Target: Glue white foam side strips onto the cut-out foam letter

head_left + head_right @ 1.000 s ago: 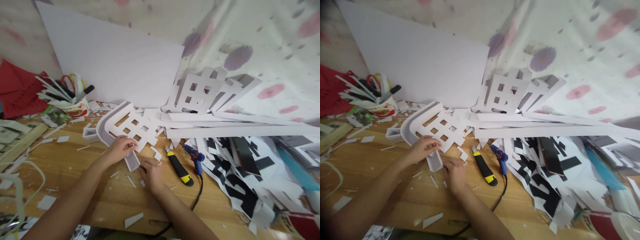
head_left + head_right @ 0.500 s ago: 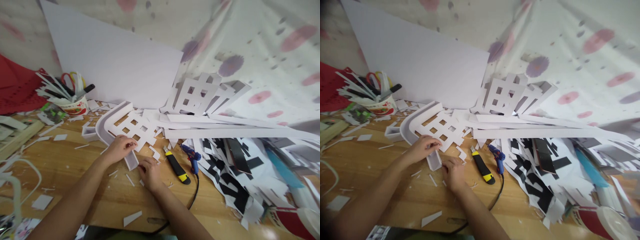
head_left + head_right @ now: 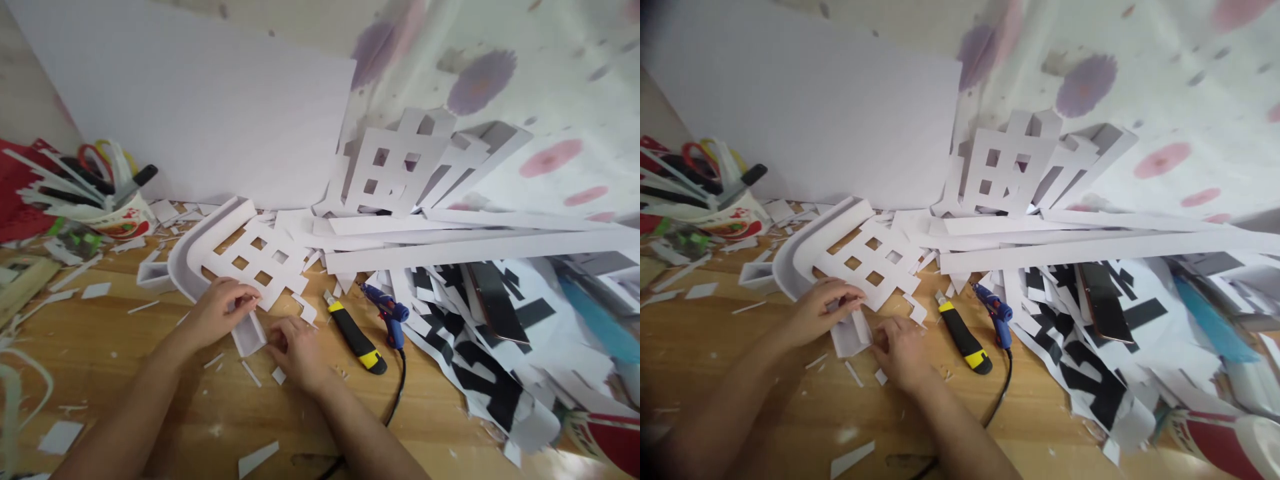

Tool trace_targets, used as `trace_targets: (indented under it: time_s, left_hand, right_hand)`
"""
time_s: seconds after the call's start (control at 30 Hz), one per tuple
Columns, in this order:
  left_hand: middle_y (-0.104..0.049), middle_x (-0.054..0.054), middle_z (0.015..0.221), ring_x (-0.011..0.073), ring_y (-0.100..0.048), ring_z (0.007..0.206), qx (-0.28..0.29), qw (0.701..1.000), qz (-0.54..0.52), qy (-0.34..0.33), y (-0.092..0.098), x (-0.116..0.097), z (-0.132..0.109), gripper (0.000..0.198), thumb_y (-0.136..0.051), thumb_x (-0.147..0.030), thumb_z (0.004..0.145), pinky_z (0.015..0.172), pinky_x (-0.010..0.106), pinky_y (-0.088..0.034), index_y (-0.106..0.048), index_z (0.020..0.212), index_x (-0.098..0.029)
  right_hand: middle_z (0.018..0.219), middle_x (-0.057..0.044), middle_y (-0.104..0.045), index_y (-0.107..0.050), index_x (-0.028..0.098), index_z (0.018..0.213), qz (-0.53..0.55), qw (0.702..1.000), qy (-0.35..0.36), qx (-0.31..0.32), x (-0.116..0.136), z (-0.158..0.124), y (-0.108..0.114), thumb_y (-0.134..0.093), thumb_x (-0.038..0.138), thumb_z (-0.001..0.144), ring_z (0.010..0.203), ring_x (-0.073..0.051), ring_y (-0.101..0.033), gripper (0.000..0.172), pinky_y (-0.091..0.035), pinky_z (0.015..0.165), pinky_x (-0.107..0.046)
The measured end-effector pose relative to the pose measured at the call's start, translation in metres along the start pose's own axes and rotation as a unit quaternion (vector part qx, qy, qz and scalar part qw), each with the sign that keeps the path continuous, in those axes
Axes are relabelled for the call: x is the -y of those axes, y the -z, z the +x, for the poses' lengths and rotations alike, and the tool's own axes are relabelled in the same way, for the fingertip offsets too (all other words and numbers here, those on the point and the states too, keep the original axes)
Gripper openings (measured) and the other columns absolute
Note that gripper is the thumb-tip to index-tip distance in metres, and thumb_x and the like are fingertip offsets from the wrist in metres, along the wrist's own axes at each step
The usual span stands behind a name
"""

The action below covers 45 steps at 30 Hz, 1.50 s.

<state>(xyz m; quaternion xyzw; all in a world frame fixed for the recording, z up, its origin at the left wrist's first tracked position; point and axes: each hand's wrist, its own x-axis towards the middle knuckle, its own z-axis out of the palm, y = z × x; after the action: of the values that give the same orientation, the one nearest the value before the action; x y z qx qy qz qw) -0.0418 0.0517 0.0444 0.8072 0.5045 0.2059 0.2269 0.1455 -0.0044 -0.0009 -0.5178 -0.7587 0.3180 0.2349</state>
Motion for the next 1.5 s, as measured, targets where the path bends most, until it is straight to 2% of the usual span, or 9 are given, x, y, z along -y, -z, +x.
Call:
trace_targets:
  time_s: [0.13, 0.37, 0.63, 0.8, 0.93, 1.1, 1.3, 1.43, 1.5]
  left_hand:
    - [-0.068, 0.001, 0.078, 0.0173, -0.058, 0.078, 0.011, 1.000, 0.012, 0.005, 0.0024, -0.0023, 0.0022, 0.025, -0.047, -0.040, 0.081, 0.077, 0.030, -0.043, -0.064, 0.081, -0.023]
    - [-0.068, 0.001, 0.077, 0.0180, -0.058, 0.079, 0.026, 0.999, 0.002, 0.038, 0.0042, -0.0045, 0.0057, 0.026, -0.048, -0.043, 0.078, 0.077, 0.030, -0.044, -0.065, 0.077, -0.024]
    - [-0.070, -0.001, 0.069, 0.0190, -0.060, 0.079, -0.018, 0.999, -0.002, 0.034, 0.0010, -0.0016, 0.0062, 0.030, -0.045, -0.044, 0.078, 0.091, 0.037, -0.041, -0.066, 0.070, -0.024]
    - [-0.071, -0.001, 0.069, 0.0173, -0.062, 0.072, -0.010, 1.000, -0.013, 0.027, 0.0035, -0.0039, 0.0068, 0.035, -0.040, -0.043, 0.080, 0.092, 0.036, -0.041, -0.066, 0.068, -0.024]
    - [-0.072, -0.002, 0.073, 0.0177, -0.063, 0.076, -0.003, 0.999, -0.023, 0.030, 0.0057, -0.0043, 0.0060, 0.035, -0.040, -0.043, 0.081, 0.095, 0.037, -0.040, -0.067, 0.068, -0.024]
    - [-0.073, -0.002, 0.074, 0.0193, -0.063, 0.084, 0.004, 0.999, -0.029, 0.038, 0.0058, -0.0040, 0.0053, 0.036, -0.039, -0.044, 0.080, 0.095, 0.037, -0.040, -0.069, 0.070, -0.025]
    - [-0.072, 0.001, 0.079, 0.0229, -0.058, 0.097, -0.015, 0.999, -0.014, 0.049, -0.0011, 0.0021, 0.0043, 0.029, -0.049, -0.045, 0.074, 0.092, 0.038, -0.042, -0.071, 0.079, -0.026]
    - [-0.072, 0.002, 0.087, 0.0248, -0.052, 0.108, -0.003, 0.997, -0.021, 0.069, -0.0021, 0.0050, 0.0054, 0.029, -0.050, -0.042, 0.074, 0.088, 0.037, -0.044, -0.071, 0.084, -0.025]
    - [-0.072, 0.003, 0.086, 0.0245, -0.053, 0.106, 0.012, 0.997, -0.026, 0.074, -0.0003, 0.0027, 0.0065, 0.030, -0.050, -0.042, 0.074, 0.085, 0.035, -0.045, -0.071, 0.086, -0.024]
  right_hand:
    - [0.081, -0.002, -0.060, -0.060, 0.020, 0.089, -0.020, 0.999, 0.027, 0.008, 0.0003, 0.0011, -0.0014, -0.063, 0.023, 0.075, 0.078, -0.016, -0.055, 0.015, -0.041, 0.069, -0.025]
    - [0.084, -0.004, -0.065, -0.058, 0.022, 0.113, -0.045, 0.995, 0.087, -0.005, -0.0017, 0.0043, -0.0039, -0.051, 0.025, 0.084, 0.076, -0.017, -0.057, 0.030, -0.043, 0.069, -0.025]
    - [0.077, -0.004, -0.065, -0.059, 0.018, 0.115, -0.075, 0.991, 0.110, -0.025, -0.0033, 0.0039, -0.0084, -0.049, 0.027, 0.086, 0.071, -0.017, -0.058, 0.031, -0.044, 0.067, -0.025]
    - [0.075, -0.004, -0.065, -0.059, 0.019, 0.115, -0.088, 0.988, 0.121, -0.025, -0.0045, 0.0037, -0.0096, -0.043, 0.027, 0.089, 0.067, -0.015, -0.057, 0.031, -0.044, 0.066, -0.024]
    - [0.075, -0.004, -0.065, -0.061, 0.020, 0.112, -0.083, 0.989, 0.121, -0.027, -0.0049, 0.0039, -0.0096, -0.043, 0.028, 0.089, 0.068, -0.016, -0.057, 0.030, -0.045, 0.067, -0.025]
    - [0.078, -0.004, -0.066, -0.060, 0.020, 0.114, -0.079, 0.988, 0.126, -0.031, -0.0043, 0.0040, -0.0093, -0.041, 0.025, 0.089, 0.070, -0.015, -0.058, 0.031, -0.046, 0.070, -0.025]
    - [0.077, -0.003, -0.066, -0.061, 0.022, 0.110, -0.088, 0.989, 0.113, -0.023, -0.0029, 0.0035, -0.0088, -0.044, 0.028, 0.089, 0.070, -0.015, -0.059, 0.029, -0.045, 0.069, -0.025]
    - [0.080, -0.003, -0.067, -0.062, 0.022, 0.108, -0.100, 0.989, 0.111, -0.017, -0.0033, 0.0036, -0.0088, -0.048, 0.027, 0.087, 0.074, -0.016, -0.060, 0.026, -0.045, 0.069, -0.025]
    - [0.085, -0.003, -0.067, -0.062, 0.022, 0.108, -0.095, 0.989, 0.113, -0.018, -0.0041, 0.0038, -0.0086, -0.050, 0.027, 0.086, 0.078, -0.017, -0.061, 0.025, -0.045, 0.071, -0.025]
